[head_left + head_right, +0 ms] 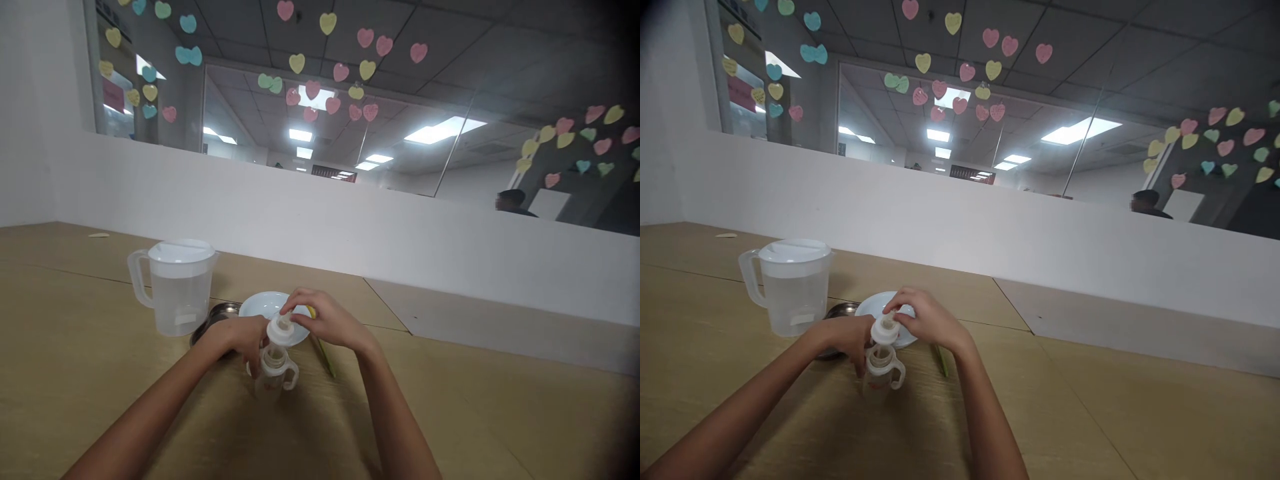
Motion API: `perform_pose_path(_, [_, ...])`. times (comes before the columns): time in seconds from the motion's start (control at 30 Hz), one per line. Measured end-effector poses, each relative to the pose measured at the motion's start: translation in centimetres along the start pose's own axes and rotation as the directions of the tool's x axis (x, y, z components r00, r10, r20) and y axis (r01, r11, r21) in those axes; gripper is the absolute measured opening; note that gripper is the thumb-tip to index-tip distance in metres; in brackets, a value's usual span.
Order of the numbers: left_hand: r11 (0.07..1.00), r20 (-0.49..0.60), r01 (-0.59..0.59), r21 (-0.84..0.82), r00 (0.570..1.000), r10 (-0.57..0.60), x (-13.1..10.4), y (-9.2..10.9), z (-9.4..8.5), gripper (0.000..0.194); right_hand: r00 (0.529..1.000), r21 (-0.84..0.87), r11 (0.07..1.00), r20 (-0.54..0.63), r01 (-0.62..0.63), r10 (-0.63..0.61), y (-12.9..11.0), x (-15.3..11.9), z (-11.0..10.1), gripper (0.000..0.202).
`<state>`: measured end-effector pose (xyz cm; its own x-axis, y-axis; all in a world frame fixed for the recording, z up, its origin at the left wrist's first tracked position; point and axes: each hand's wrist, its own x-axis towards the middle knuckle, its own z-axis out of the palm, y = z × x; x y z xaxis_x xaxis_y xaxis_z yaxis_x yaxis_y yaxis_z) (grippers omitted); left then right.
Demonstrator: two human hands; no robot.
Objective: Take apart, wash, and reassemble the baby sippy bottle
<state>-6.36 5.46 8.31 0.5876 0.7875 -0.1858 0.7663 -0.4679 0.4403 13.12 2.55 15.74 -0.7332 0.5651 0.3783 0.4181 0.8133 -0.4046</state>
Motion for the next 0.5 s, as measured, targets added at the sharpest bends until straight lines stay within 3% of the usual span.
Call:
perform_pose_path(0.2, [0.999,0.008,-0.013,0.051,1.000,0.013,-1.7,0.8,-1.5,0.085,0.962,0.034,0.999,-0.272,0.023,-0.013,-0.5,-1.0,-1.8,0.017])
perform_pose_path(0.3, [0.994,-0.121,-0.104,-0.026,0.988,0.100,-2.4,1.6,-2.3,0.068,0.925,0.021,0.999,-0.378,0.038,-0.028,-0.6,-1.0,-1.9,0.015])
perform_pose_path(0.4, [0.957,-0.317,-0.262,-0.122,0.924,0.213,-2.3,2.5,-2.8,0.037,0.888,0.000,1.000,-0.460,0.029,-0.026,-0.5,-0.8,-1.8,0.014])
perform_pose_path(0.5, [0.942,-0.451,-0.309,-0.128,0.864,0.222,-1.5,2.5,-2.9,0.039,0.843,-0.031,0.999,-0.538,-0.012,-0.006,0.1,-1.0,-2.2,0.013])
